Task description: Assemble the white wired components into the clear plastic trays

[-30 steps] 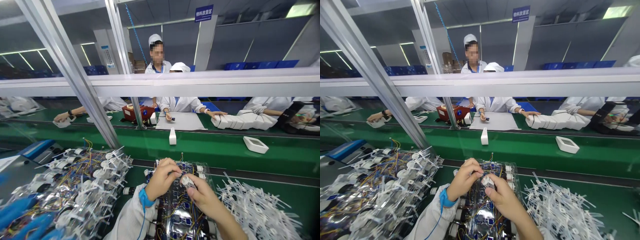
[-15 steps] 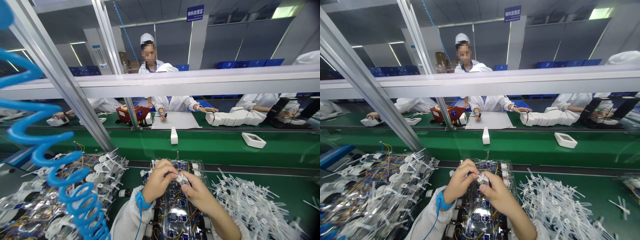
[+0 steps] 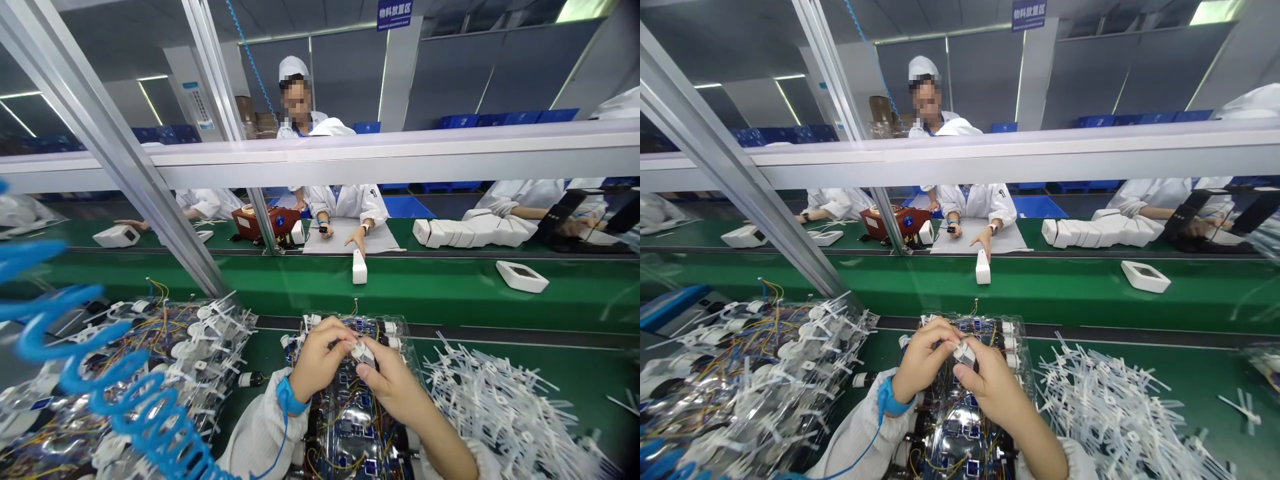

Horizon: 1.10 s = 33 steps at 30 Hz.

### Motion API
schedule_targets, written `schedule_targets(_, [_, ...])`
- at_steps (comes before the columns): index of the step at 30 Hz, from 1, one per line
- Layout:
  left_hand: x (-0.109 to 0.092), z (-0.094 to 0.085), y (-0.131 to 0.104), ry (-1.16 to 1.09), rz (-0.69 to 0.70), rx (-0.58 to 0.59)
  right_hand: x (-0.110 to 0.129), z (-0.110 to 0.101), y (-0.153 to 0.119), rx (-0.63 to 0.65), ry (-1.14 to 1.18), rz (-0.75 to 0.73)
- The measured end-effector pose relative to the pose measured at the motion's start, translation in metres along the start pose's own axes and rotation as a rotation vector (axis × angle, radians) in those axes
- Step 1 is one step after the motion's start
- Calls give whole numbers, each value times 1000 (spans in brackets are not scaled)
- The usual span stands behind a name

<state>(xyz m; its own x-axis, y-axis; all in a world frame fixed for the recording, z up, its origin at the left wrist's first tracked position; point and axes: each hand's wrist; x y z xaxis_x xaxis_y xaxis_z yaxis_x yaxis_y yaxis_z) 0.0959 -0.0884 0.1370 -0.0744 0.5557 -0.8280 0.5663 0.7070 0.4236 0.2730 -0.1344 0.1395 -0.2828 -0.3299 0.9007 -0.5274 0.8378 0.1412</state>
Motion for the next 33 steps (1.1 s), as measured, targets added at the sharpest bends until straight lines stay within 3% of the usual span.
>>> schedule_targets(8, [5, -1, -1, 18, 36, 36, 1, -1, 0, 35, 69, -9])
schedule_targets(16, [10, -1, 3, 79, 82, 36, -4, -5, -2, 55, -21, 89])
schedule_targets(27, [4, -10, 3, 115, 92, 116, -1, -9, -4, 93, -9, 94])
schedule_targets(33, [4, -7, 3, 91, 86, 73, -2, -9, -4, 89, -7, 93])
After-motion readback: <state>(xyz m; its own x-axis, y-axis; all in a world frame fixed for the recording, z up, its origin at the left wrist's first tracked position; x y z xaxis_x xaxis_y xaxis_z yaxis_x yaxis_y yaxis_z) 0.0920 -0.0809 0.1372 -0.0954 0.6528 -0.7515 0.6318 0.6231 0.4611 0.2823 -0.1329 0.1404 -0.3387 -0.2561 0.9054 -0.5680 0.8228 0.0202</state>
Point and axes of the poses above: each hand's wrist, its own y-axis towards the middle knuckle, its own z-axis out of the palm, x = y × z, and after that the axes turned 13 degrees about x, right-handed
